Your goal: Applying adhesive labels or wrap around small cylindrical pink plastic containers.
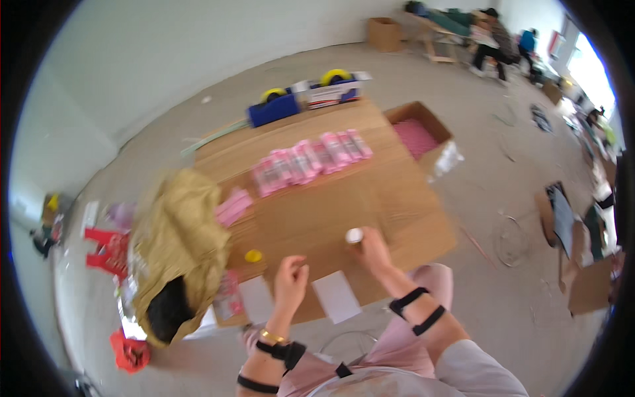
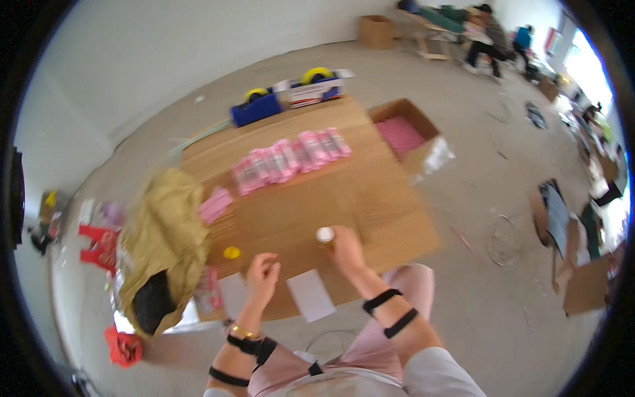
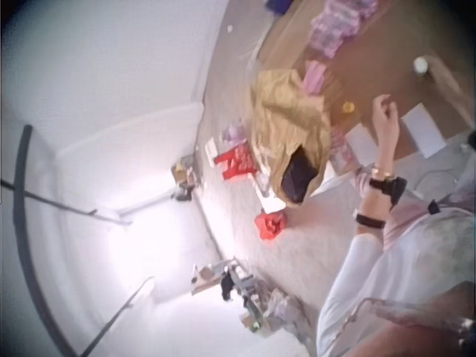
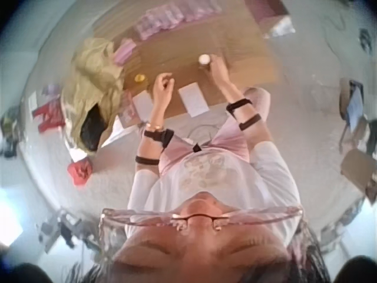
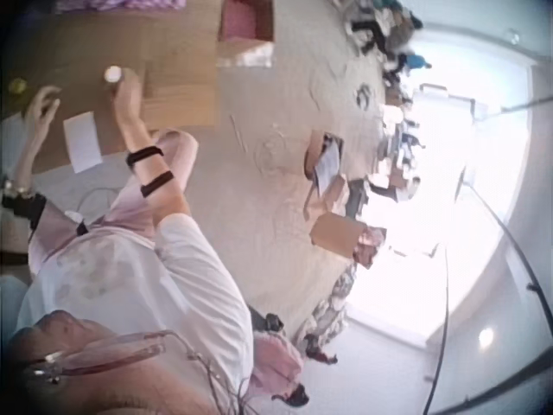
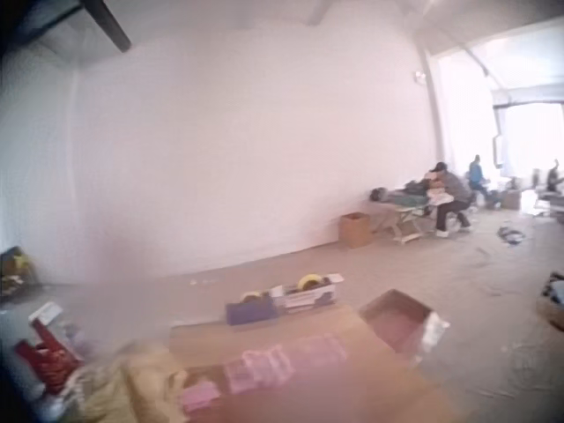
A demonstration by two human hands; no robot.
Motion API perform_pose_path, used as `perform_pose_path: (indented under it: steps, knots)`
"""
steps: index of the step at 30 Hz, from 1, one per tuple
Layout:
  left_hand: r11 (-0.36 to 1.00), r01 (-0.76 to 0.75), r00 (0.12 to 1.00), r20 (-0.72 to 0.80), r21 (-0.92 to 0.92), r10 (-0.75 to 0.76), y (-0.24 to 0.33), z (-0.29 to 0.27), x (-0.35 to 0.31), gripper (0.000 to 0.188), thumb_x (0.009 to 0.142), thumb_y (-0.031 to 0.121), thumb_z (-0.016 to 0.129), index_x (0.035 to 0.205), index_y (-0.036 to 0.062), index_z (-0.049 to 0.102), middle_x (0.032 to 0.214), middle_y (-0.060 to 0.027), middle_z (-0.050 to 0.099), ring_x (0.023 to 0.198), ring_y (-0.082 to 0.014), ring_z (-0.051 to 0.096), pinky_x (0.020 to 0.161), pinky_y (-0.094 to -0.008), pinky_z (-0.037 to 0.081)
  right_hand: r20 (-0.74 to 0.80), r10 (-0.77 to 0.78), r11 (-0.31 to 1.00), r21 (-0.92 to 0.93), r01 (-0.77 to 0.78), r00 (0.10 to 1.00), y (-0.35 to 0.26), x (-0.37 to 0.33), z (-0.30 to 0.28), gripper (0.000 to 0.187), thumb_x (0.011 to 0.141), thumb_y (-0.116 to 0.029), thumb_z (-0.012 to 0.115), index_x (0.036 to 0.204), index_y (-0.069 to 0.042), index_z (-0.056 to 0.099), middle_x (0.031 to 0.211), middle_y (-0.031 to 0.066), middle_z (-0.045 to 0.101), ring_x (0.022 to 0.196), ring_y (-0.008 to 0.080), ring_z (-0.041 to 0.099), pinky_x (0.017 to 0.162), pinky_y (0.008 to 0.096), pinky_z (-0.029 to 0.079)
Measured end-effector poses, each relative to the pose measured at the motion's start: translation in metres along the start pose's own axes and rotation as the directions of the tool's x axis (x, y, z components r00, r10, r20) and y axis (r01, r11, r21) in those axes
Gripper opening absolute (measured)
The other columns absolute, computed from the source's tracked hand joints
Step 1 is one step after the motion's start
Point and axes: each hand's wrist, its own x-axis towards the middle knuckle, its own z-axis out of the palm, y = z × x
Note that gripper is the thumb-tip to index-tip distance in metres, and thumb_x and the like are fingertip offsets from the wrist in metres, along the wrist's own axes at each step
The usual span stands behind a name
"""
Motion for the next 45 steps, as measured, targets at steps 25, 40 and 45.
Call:
perform_pose_path:
  steps: [25, 40, 45]
  knots:
    - [0.997, -0.074, 0.983, 0.170, 0.029, 0.068, -0.017, 0.006, -0.060, 0.027, 0.092, 0.016, 0.053, 0.113, -0.0006, 0.052, 0.091, -0.0061, 0.056, 0.070, -0.0128, 0.049, 0.062, -0.0248, 0.043, 0.068, 0.407, 0.793, 0.469, -0.389, 0.911, 0.060, -0.132, -0.093, 0.055, 0.097, -0.041, 0.035, 0.067, -0.002, 0.060, 0.053, 0.0082, 0.055, 0.051, 0.0234, 0.053, 0.052, 0.0340, 0.041]
    - [0.997, -0.074, 0.981, 0.183, 0.039, 0.066, -0.009, 0.012, -0.087, 0.028, 0.089, 0.006, 0.049, 0.116, -0.0015, 0.051, 0.093, -0.0062, 0.054, 0.072, -0.0127, 0.048, 0.061, -0.0249, 0.043, 0.038, 0.342, 0.849, 0.415, -0.326, 0.939, 0.085, -0.155, -0.085, 0.057, 0.098, -0.042, 0.030, 0.079, -0.003, 0.067, 0.055, 0.0063, 0.056, 0.055, 0.0202, 0.056, 0.062, 0.0308, 0.045]
    - [0.995, -0.086, 0.977, 0.200, 0.056, 0.073, -0.006, 0.018, -0.087, 0.029, 0.087, 0.005, 0.049, 0.115, -0.0010, 0.051, 0.088, -0.0049, 0.052, 0.068, -0.0116, 0.047, 0.057, -0.0238, 0.041, 0.074, 0.380, 0.793, 0.488, -0.366, 0.922, 0.087, -0.153, -0.088, 0.056, 0.098, -0.041, 0.031, 0.080, -0.001, 0.066, 0.056, 0.0055, 0.056, 0.055, 0.0170, 0.055, 0.062, 0.0292, 0.046]
